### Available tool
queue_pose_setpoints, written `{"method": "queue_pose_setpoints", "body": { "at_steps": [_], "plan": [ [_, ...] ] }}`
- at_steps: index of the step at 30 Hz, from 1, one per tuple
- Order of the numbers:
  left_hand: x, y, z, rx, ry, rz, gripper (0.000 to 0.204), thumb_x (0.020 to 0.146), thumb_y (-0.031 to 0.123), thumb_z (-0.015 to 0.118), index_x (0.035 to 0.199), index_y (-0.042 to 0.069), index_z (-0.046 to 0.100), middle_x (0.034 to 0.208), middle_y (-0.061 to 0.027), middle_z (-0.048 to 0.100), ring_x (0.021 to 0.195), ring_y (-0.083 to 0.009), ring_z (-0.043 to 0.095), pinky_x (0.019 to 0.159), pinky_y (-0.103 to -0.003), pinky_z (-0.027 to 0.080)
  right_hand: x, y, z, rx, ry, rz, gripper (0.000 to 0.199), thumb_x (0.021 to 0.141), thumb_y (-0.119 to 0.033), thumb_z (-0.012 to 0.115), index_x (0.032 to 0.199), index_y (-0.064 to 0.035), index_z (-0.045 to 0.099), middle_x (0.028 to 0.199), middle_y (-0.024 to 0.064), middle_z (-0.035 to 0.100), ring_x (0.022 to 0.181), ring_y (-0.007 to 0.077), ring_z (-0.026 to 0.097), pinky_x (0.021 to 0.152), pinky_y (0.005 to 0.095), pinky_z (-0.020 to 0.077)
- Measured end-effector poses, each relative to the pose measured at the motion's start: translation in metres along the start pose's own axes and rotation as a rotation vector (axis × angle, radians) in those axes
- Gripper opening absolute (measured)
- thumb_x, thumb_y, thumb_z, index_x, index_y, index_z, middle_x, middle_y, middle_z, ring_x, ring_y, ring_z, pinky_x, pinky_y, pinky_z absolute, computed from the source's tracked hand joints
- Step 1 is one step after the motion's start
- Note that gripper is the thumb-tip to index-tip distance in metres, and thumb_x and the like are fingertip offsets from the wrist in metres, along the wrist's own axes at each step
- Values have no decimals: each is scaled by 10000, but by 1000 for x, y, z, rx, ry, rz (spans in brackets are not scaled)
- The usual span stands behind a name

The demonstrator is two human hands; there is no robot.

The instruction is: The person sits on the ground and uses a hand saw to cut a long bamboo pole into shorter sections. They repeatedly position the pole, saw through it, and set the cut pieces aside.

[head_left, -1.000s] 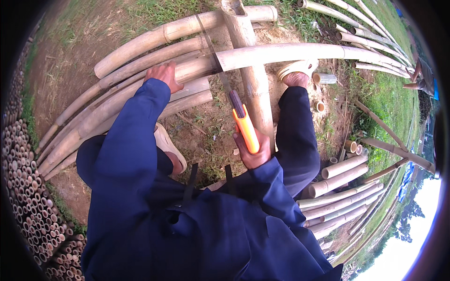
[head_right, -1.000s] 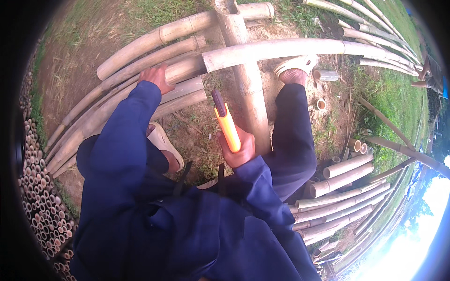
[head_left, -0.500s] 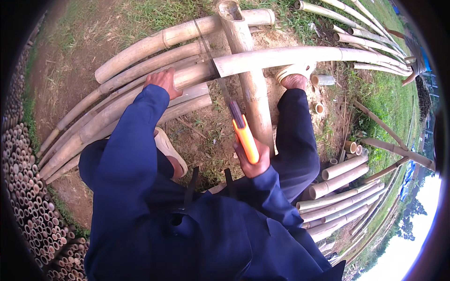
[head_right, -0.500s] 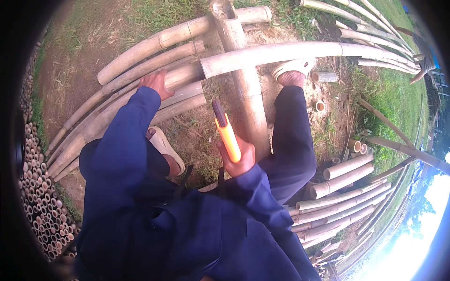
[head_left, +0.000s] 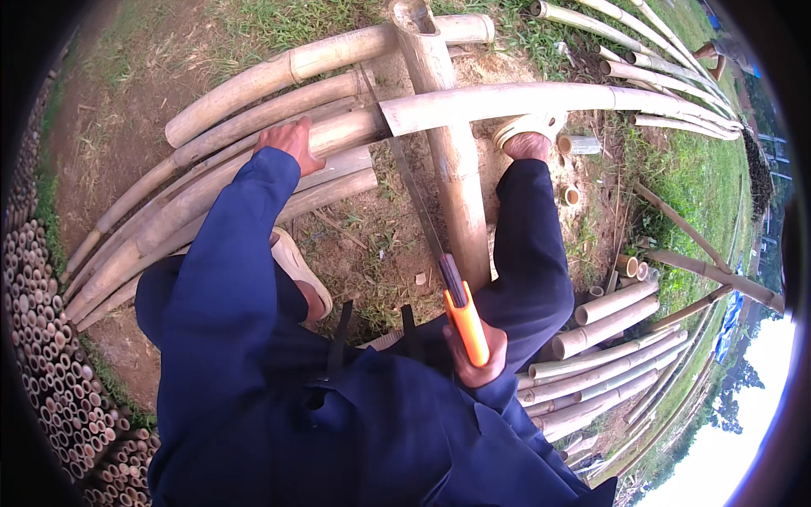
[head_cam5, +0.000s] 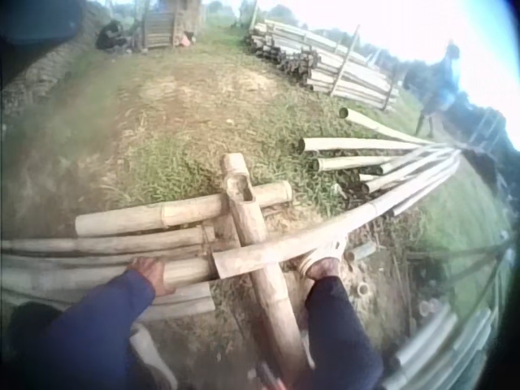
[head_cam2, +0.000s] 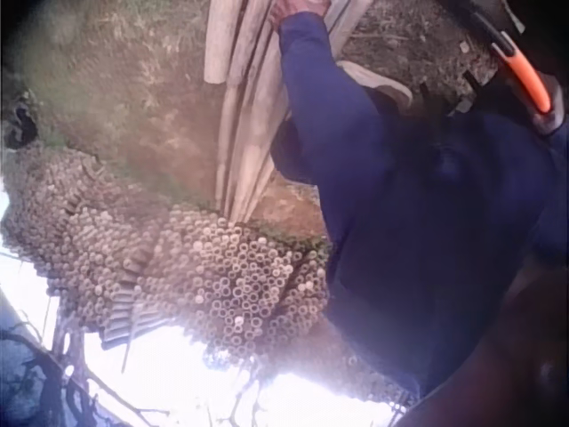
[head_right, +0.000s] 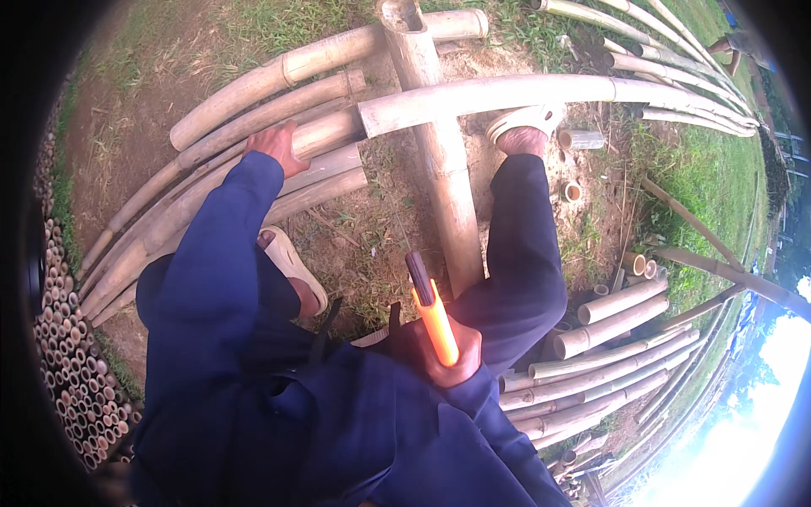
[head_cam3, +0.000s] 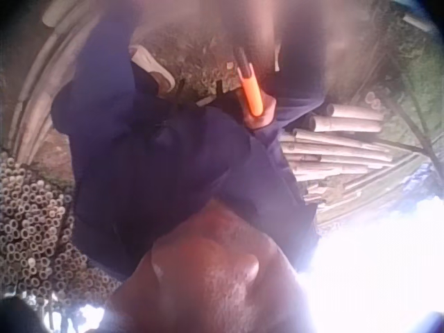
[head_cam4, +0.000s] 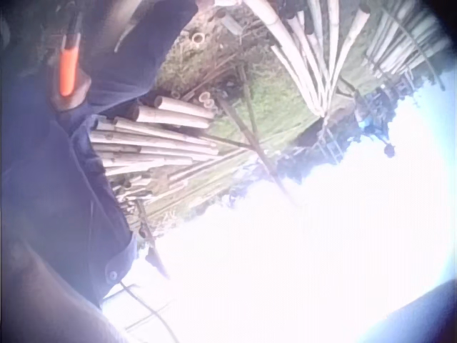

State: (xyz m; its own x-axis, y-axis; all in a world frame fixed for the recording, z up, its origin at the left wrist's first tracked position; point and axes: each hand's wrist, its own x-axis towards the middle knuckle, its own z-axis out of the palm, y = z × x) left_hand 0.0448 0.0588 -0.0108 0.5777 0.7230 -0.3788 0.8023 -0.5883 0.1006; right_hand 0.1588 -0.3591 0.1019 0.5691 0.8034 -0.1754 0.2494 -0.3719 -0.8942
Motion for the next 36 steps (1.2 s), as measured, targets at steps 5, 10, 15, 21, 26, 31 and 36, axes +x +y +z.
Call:
{"method": "queue_pose_setpoints", "body": {
  "at_steps": [5,10,15,21,26,31,36],
  "plan": [
    [-4,14,-1,-7,21,-23,719,745,435,863,1288,40,606,1117,-228,757,1116,-398,713,1028,-503,512,37,-4,5,29,-26,9,221,942,-62,713,1137,39,731,800,155,723,671,203,696,668,329,545],
    [-4,9,-2,10,5,31,730,746,441,864,1297,40,602,1112,-224,757,1111,-392,715,1032,-503,511,107,24,47,95,-62,6,146,944,-91,746,908,19,657,637,97,577,572,147,495,572,363,464],
    [-5,1,7,16,49,0,772,747,450,868,1335,38,584,1087,-215,759,1096,-387,718,1028,-500,514,-14,0,-13,-94,-20,-43,310,940,-62,714,1240,14,727,911,159,770,847,215,772,785,325,577],
    [0,16,-8,-4,8,6,748,739,444,870,1312,40,612,1145,-223,751,1133,-404,704,1061,-506,490,137,2,48,97,-37,-79,163,954,-89,724,880,21,629,621,122,523,558,175,465,554,371,439],
    [-9,-2,5,-11,19,-4,758,734,446,867,1317,36,610,1128,-227,754,1133,-392,707,1067,-505,482,24,-2,8,-17,-28,2,174,942,-64,709,1090,25,730,759,137,696,663,199,684,645,353,538],
    [-6,12,-9,-2,-52,-36,760,739,454,865,1319,35,608,1134,-227,752,1141,-384,706,1052,-503,496,21,-1,5,-43,-2,-7,195,924,-54,712,1096,37,735,776,163,713,667,249,720,658,355,548],
    [-3,6,-6,-23,11,12,742,738,453,863,1291,30,609,1115,-223,757,1117,-393,713,1033,-503,509,104,9,48,66,-50,-23,137,958,-97,759,987,12,681,707,9,584,642,85,522,594,307,454]
  ]
}}
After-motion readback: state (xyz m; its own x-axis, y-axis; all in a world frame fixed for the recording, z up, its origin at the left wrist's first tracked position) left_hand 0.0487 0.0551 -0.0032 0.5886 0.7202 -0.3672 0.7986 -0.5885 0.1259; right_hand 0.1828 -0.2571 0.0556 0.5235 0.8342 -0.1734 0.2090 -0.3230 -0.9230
